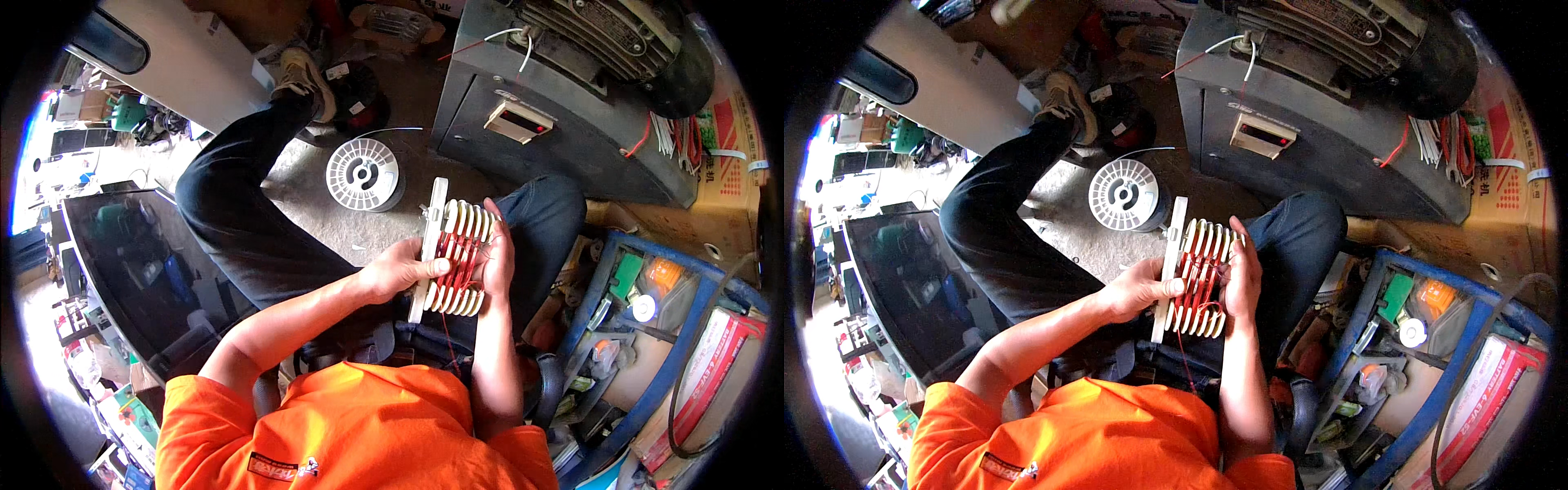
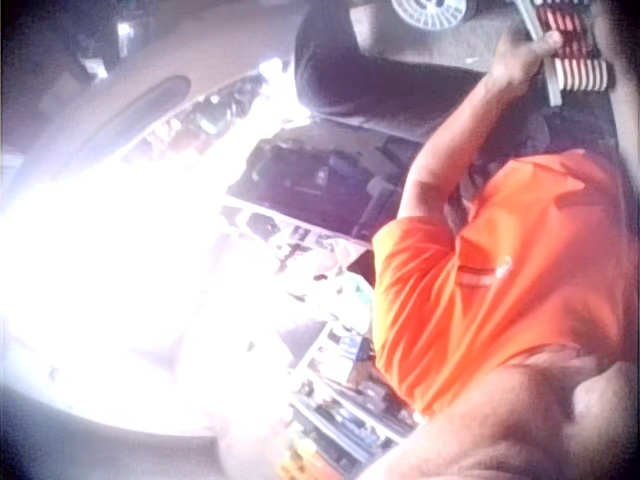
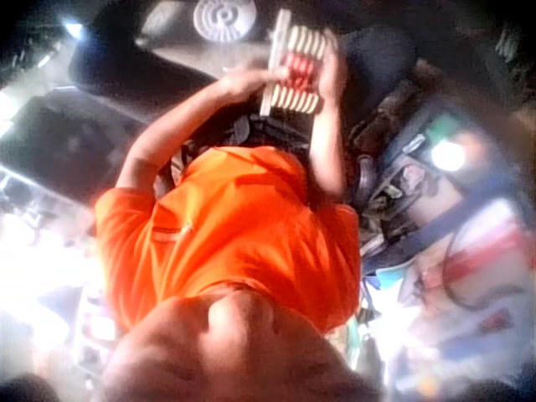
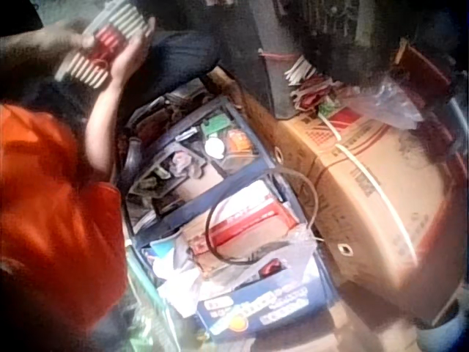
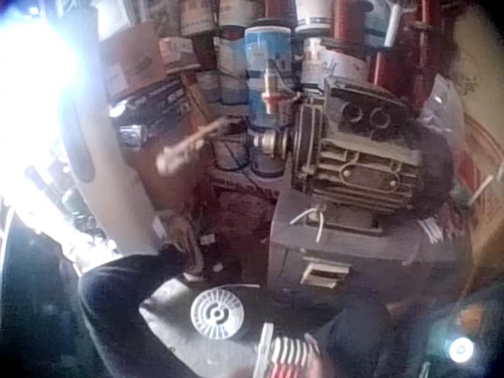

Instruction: The person winds red wire around a slotted wooden bobbin using a manual winding machine. They secure the wire with a white tie, remove the bobbin from the machine, and then manually adjust the coil and tie.

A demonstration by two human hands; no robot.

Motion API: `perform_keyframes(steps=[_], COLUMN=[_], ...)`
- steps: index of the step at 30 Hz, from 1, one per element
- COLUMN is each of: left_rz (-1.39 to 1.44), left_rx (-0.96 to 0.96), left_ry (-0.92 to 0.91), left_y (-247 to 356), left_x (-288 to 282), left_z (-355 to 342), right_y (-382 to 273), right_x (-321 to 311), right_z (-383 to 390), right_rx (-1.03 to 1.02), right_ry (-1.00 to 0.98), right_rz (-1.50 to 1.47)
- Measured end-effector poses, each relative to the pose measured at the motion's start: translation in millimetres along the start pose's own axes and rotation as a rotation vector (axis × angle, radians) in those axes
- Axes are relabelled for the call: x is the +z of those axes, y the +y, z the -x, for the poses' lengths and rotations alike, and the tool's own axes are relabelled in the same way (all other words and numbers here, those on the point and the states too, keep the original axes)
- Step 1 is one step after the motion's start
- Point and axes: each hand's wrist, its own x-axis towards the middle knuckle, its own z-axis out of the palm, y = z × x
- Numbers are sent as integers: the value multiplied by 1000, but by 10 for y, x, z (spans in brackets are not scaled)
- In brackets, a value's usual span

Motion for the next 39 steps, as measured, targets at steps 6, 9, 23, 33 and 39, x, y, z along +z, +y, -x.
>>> perform_keyframes(steps=[6, 9, 23, 33, 39], left_rz=[6, 83, 85, -424, -14], left_rx=[0, -44, -24, 119, 38], left_ry=[50, 143, 246, 746, 1027], left_y=[-4, -14, 49, 222, -284], left_x=[-10, -2, 18, -632, -2078], left_z=[16, 46, -87, -508, -1280], right_y=[65, 70, -16, -31, -112], right_x=[-35, -66, 28, -42, 71], right_z=[-55, -84, -155, -244, -178], right_rx=[-14, -51, 42, 74, 218], right_ry=[-38, -37, 4, 170, 63], right_rz=[-58, 29, 40, -223, -359])
